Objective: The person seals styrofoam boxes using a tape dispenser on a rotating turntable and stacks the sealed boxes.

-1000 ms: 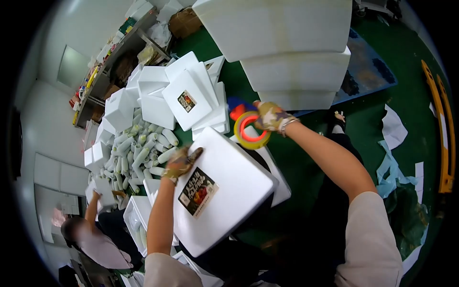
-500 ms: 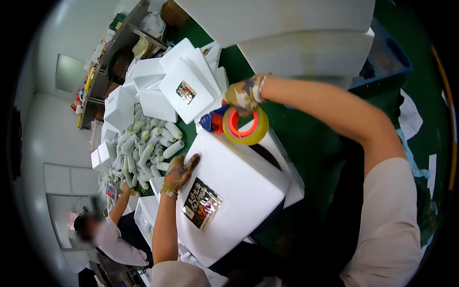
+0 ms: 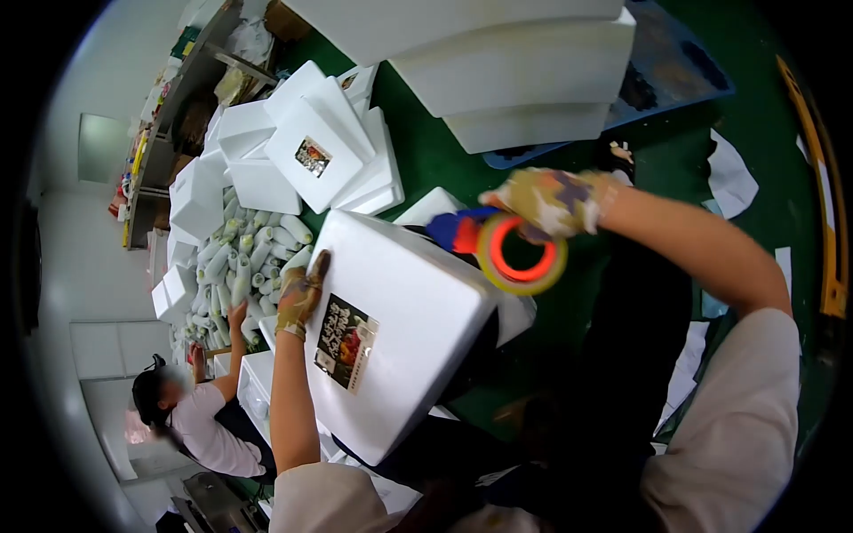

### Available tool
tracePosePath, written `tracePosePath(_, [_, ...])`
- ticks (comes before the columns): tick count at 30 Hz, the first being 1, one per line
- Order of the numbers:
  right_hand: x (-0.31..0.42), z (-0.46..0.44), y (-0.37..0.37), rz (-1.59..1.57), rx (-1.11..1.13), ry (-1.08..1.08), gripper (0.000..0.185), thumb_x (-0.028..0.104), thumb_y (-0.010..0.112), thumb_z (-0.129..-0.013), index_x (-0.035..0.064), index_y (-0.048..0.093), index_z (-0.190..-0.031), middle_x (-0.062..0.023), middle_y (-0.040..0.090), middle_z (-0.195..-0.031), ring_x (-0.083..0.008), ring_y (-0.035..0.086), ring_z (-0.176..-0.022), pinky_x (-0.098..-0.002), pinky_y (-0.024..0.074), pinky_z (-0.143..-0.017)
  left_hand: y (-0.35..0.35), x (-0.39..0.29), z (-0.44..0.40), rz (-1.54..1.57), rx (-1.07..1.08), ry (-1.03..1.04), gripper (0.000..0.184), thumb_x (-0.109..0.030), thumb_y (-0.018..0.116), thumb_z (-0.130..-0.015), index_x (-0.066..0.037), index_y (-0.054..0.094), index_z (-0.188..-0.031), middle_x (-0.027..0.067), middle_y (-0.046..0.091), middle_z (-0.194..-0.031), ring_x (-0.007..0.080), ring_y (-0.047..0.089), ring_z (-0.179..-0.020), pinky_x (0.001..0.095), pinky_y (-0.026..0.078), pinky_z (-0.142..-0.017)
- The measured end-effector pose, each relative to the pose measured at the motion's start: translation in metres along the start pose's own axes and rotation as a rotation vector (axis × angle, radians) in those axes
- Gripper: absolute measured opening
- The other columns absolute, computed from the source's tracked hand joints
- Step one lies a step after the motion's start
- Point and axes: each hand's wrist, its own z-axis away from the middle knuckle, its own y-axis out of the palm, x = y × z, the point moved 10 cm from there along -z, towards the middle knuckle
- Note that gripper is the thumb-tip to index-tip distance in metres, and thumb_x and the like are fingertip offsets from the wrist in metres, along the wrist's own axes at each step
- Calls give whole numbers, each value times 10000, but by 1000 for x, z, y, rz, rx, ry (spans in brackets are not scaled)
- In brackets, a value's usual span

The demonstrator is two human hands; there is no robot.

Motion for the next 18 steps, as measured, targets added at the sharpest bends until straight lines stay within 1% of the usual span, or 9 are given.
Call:
tracePosePath(4, [24, 83, 4, -249, 193, 493, 641, 119, 627, -692, 6, 451, -1297, -197, 594, -830, -357, 609, -782, -409, 483, -683, 0, 21, -3, 74, -84, -38, 894, -773, 412, -773, 80, 673, -818, 294, 633, -828, 416, 621, -820, 438, 465, -814])
tracePosePath(8, [77, 76, 8, -102, -102, 447, 632, 84, 599, -688, -77, 423, -1272, -241, 602, -814, -392, 614, -799, -433, 492, -703, -10, 24, 10, 5, -139, -118, 946, -817, 355, -753, 69, 682, -817, 297, 630, -842, 437, 612, -854, 454, 460, -818])
tracePosePath(10, [81, 65, 17, 15, -261, 413, 440, 86, 590, -728, -64, 481, -1127, -241, 612, -836, -405, 613, -810, -432, 500, -701, -6, 35, 13, 43, -123, -106, 843, -715, 407, -825, 78, 632, -1006, 307, 604, -1019, 421, 582, -972, 438, 452, -858])
tracePosePath(11, [69, 51, 24, -55, -154, 472, 638, 125, 611, -764, -63, 362, -1321, -232, 594, -946, -368, 588, -897, -408, 489, -757, -14, 32, 33, 48, -350, 33, 741, -612, 442, -865, 77, 552, -1114, 297, 569, -1101, 410, 562, -1010, 429, 450, -872])
tracePosePath(12, [47, 14, 21, -41, -143, 498, 620, 127, 615, -771, -21, 370, -1321, -214, 605, -927, -359, 602, -861, -405, 491, -727, -22, 34, 72, 40, -585, 167, 667, -510, 478, -906, 77, 471, -1222, 287, 533, -1184, 398, 542, -1048, 420, 448, -886])
tracePosePath(13, [30, -11, 24, -159, -71, 569, 620, 125, 629, -770, 21, 372, -1324, -197, 618, -897, -343, 618, -821, -404, 493, -685, -20, 18, 104, 80, -605, 312, 553, -198, 538, -921, 63, 322, -1358, 303, 440, -1286, 431, 488, -1120, 429, 410, -927])
tracePosePath(16, [8, -101, 14, 23, 26, 482, 587, 100, 656, -747, 22, 449, -1291, -201, 636, -1030, -318, 635, -920, -345, 514, -765, 26, -48, 218, 209, -188, 817, 795, -282, 729, -768, -17, 317, -1395, 233, 339, -1412, 394, 308, -1314, 473, 231, -1098])
tracePosePath(17, [-2, -131, 19, 49, 104, 436, 606, 96, 662, -733, 30, 458, -1299, -176, 642, -1037, -304, 641, -911, -329, 517, -767, 27, -85, 255, 34, -102, 882, 847, -371, 733, -733, -45, 324, -1400, 229, 307, -1432, 402, 274, -1331, 497, 198, -1102])
tracePosePath(18, [-20, -160, 28, -25, 62, 340, 374, 179, 639, -757, 67, 576, -1108, -139, 662, -968, -289, 653, -858, -361, 528, -724, 36, -105, 276, -140, -14, 932, 903, -461, 738, -698, -73, 331, -1405, 224, 275, -1453, 409, 240, -1347, 521, 165, -1106])
